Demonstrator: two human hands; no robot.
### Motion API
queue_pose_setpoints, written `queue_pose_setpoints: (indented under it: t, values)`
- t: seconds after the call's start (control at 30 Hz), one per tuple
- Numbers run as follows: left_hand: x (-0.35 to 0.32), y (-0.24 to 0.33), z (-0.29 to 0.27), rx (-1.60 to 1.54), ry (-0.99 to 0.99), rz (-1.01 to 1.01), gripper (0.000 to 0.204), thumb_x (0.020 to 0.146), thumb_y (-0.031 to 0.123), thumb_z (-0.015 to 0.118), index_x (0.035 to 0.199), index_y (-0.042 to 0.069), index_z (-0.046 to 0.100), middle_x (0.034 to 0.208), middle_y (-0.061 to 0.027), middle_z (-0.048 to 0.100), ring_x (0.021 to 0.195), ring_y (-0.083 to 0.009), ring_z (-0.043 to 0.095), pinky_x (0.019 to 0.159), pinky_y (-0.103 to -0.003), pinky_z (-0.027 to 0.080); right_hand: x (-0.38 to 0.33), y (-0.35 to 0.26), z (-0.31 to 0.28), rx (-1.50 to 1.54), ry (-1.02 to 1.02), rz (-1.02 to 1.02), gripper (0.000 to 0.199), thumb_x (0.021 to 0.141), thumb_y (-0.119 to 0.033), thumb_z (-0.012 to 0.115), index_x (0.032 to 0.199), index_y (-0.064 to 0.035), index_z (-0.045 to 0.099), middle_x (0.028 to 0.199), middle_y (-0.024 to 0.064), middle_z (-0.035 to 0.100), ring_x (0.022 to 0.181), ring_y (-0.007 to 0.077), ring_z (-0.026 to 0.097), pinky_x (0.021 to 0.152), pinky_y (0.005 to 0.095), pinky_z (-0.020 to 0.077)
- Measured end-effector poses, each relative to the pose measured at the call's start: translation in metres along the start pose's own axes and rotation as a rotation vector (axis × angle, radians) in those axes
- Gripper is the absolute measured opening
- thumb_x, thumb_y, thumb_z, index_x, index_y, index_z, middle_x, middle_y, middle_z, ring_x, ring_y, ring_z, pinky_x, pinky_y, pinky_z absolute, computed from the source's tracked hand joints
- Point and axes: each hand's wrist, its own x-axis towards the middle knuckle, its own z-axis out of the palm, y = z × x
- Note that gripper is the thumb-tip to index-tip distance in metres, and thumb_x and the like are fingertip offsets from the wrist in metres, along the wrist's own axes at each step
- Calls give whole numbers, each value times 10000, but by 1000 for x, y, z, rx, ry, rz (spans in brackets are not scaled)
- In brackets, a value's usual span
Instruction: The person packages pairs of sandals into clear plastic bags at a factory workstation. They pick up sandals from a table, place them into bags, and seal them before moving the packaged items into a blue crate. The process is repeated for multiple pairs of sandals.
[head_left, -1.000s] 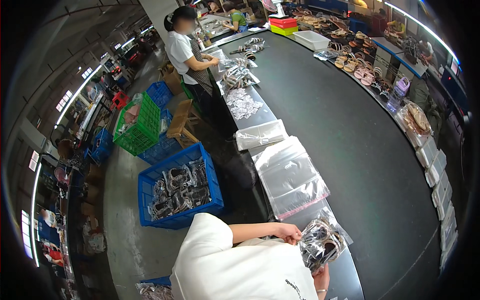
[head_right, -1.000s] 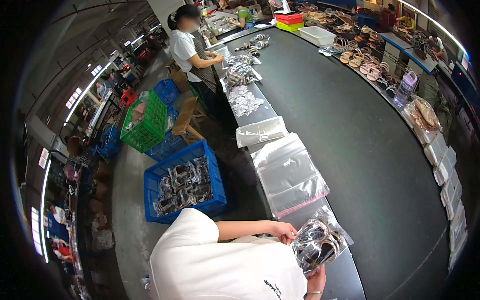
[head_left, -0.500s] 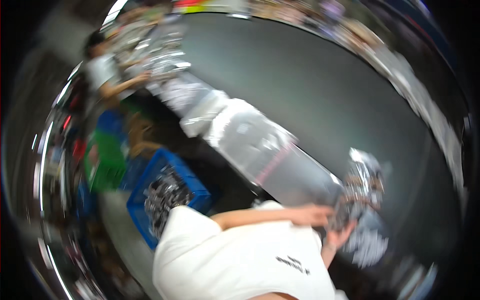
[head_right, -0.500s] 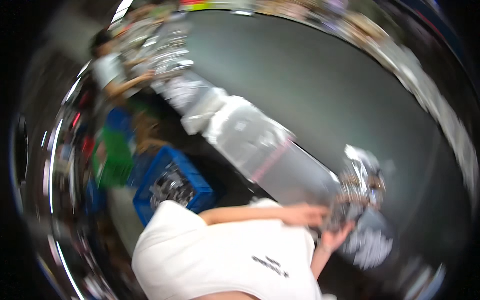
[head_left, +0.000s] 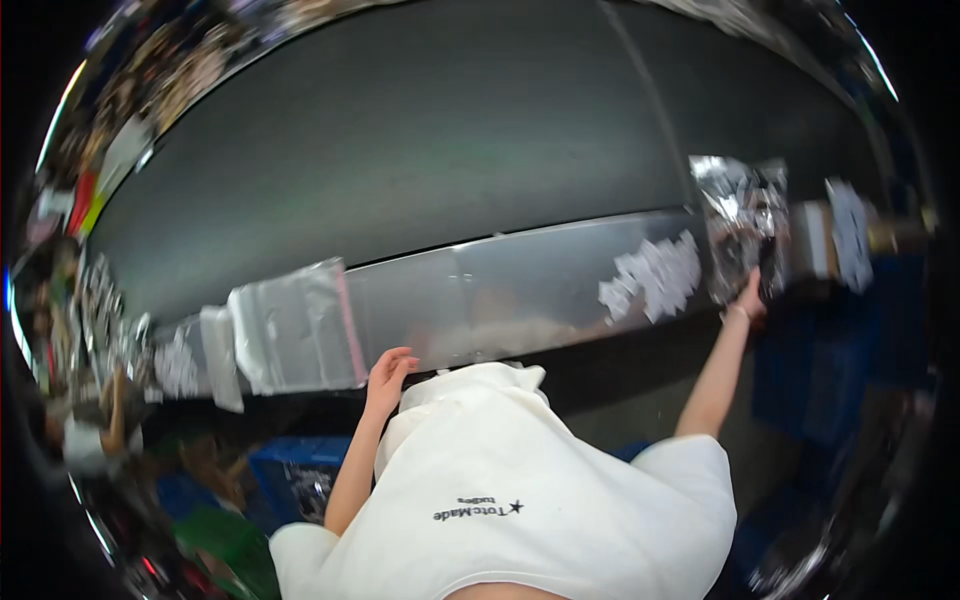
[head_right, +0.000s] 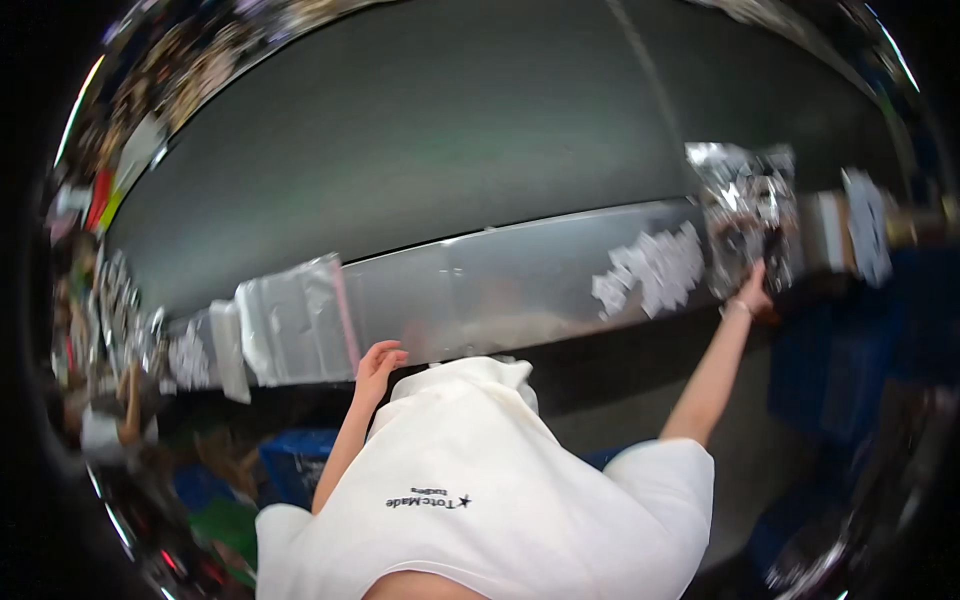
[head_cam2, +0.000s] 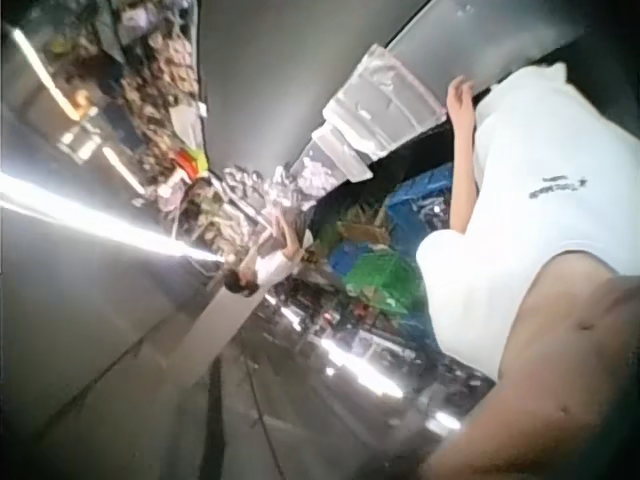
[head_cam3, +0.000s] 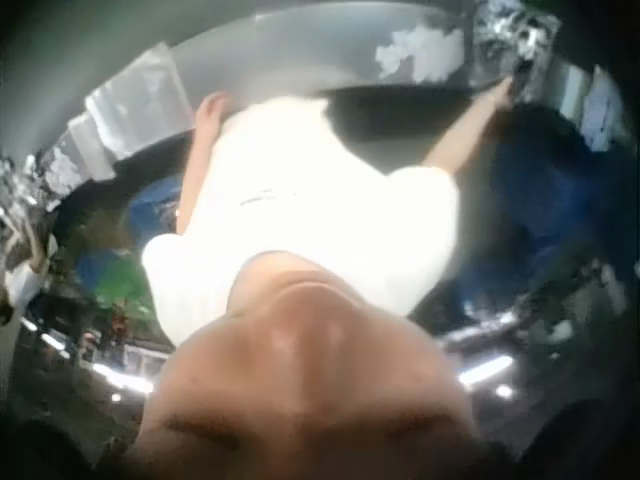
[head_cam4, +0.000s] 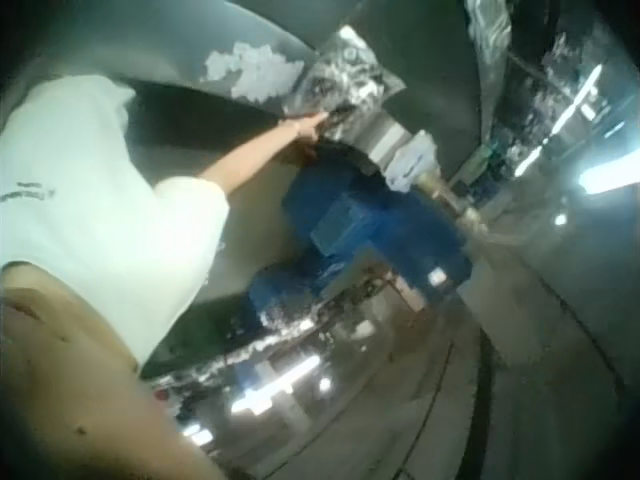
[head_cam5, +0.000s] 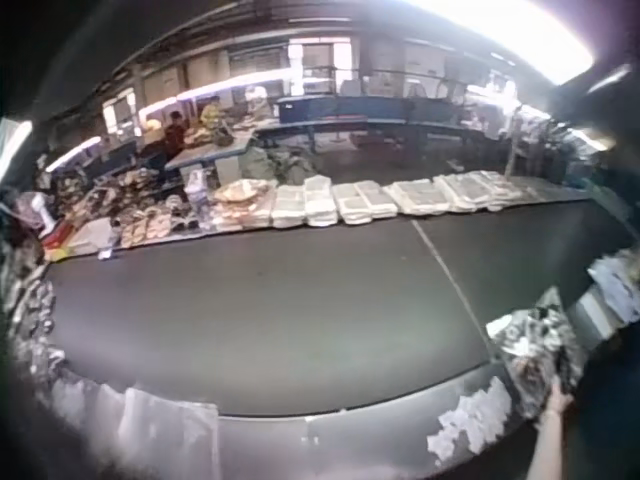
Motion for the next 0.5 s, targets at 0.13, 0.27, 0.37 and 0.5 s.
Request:
queue_pose_setpoints:
  t: [0.13, 0.27, 0.37, 0.5]
  values:
    - [-25, -9, -31, 48, 170, -32, 210, 896, 117, 476, 1064, -2, 515, 918, -87, 613, 840, -131, 580, 761, -256, 464, -4, 3, 53, -51, -401, -814, 750, 631, -583, 659, 1196, -114, 512, 1116, 106, 581, 1043, 322, 529, 925, 394, 387]
    - [-30, -4, -76, 128, 363, -63, 175, 880, 91, 485, 1017, 0, 544, 873, -80, 617, 807, -129, 586, 741, -261, 478, 23, 45, 142, 266, -734, -1008, 634, 812, -333, 602, 1182, 142, 403, 1184, 199, 523, 1042, 353, 520, 878, 398, 431]
    - [-89, -20, -69, 155, 643, -57, 168, 858, 86, 481, 981, 7, 563, 817, -75, 633, 725, -124, 589, 674, -255, 485, -43, 17, 78, 233, -495, -1092, 563, 809, -355, 590, 1117, 98, 460, 1094, 188, 551, 960, 344, 545, 808, 406, 450]
    - [-108, -37, -59, 94, 682, -118, 165, 855, 74, 468, 967, 12, 571, 806, -74, 639, 709, -122, 593, 657, -255, 490, -102, -1, -22, 190, -147, -1165, 482, 804, -385, 574, 1029, 40, 535, 973, 173, 587, 852, 331, 578, 715, 416, 474]
